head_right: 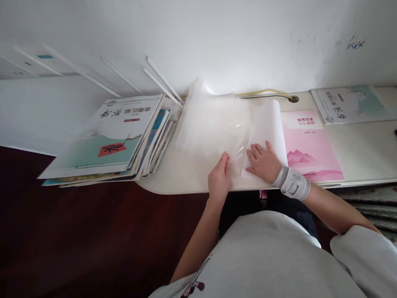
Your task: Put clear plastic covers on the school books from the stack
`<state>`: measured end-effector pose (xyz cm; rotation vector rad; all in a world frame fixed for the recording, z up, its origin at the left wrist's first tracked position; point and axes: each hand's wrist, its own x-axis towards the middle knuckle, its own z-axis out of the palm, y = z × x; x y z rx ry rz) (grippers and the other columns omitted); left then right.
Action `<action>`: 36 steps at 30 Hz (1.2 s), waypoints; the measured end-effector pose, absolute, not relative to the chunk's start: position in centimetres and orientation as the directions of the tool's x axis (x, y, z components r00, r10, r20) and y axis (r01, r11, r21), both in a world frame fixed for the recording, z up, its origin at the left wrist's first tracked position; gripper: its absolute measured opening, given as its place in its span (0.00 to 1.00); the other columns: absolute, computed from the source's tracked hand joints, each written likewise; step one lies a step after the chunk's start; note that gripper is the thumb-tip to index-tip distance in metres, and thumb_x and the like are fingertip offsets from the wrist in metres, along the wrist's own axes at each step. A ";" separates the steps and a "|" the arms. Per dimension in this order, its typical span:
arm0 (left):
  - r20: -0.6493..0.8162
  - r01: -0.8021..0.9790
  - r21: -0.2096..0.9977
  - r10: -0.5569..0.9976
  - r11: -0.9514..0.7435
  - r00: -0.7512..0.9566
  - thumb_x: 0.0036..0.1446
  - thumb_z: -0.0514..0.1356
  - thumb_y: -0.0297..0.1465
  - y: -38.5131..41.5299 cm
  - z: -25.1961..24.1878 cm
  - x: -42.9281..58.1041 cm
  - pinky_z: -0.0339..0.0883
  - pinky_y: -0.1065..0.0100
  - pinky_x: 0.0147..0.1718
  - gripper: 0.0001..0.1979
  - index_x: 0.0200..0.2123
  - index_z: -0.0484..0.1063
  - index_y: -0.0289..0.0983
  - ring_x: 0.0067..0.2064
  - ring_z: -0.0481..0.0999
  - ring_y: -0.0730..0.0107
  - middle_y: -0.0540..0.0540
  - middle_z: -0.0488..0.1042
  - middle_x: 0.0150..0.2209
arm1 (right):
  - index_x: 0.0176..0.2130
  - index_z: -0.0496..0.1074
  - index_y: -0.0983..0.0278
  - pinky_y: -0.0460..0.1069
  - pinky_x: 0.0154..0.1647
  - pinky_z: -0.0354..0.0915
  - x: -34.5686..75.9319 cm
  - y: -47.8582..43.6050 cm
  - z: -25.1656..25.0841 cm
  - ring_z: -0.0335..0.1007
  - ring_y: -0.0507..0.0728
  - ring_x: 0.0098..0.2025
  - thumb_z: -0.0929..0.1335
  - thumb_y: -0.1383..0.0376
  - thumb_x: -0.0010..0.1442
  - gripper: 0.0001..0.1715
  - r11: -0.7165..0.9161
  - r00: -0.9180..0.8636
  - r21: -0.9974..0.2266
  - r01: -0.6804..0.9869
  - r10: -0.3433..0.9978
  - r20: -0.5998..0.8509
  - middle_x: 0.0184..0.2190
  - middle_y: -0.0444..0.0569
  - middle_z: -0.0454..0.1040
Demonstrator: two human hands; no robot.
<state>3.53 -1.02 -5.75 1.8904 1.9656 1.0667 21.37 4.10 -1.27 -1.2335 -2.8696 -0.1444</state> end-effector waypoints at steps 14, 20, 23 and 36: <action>0.284 0.927 0.271 0.942 -0.259 0.180 0.63 0.50 0.36 -0.6 -4.2 4.6 0.58 0.51 0.58 0.19 0.54 0.68 0.40 0.64 0.55 0.52 0.41 0.61 0.62 | 0.55 0.66 0.73 0.58 0.60 0.56 21.0 1.6 0.1 0.64 0.61 0.57 0.58 0.62 0.64 0.25 0.780 -0.781 -0.052 0.624 0.623 -0.026 0.56 0.61 0.67; 0.288 0.935 0.245 0.940 -0.256 0.182 0.63 0.50 0.34 -0.6 -4.6 4.5 0.58 0.51 0.58 0.18 0.53 0.70 0.40 0.63 0.58 0.52 0.41 0.63 0.60 | 0.59 0.62 0.69 0.64 0.61 0.50 24.2 10.8 1.6 0.49 0.67 0.65 0.59 0.57 0.64 0.28 0.575 -0.553 -0.145 0.805 0.816 0.165 0.63 0.62 0.54; 0.290 0.936 0.233 0.937 -0.265 0.193 0.63 0.49 0.35 -0.6 -4.7 4.4 0.58 0.50 0.57 0.18 0.53 0.69 0.39 0.63 0.58 0.52 0.39 0.64 0.60 | 0.62 0.56 0.66 0.71 0.59 0.48 25.2 15.2 -0.1 0.36 0.74 0.67 0.64 0.50 0.58 0.39 0.425 -0.405 -0.225 0.877 0.905 0.130 0.67 0.63 0.41; 0.539 0.752 0.111 0.675 -0.649 0.504 0.58 0.56 0.44 -3.6 -3.3 6.6 0.50 0.51 0.60 0.20 0.49 0.70 0.39 0.57 0.67 0.57 0.42 0.74 0.49 | 0.61 0.57 0.67 0.66 0.60 0.52 23.8 16.8 -2.7 0.35 0.72 0.67 0.65 0.56 0.57 0.36 0.305 -0.286 -0.315 0.899 0.952 0.107 0.67 0.62 0.41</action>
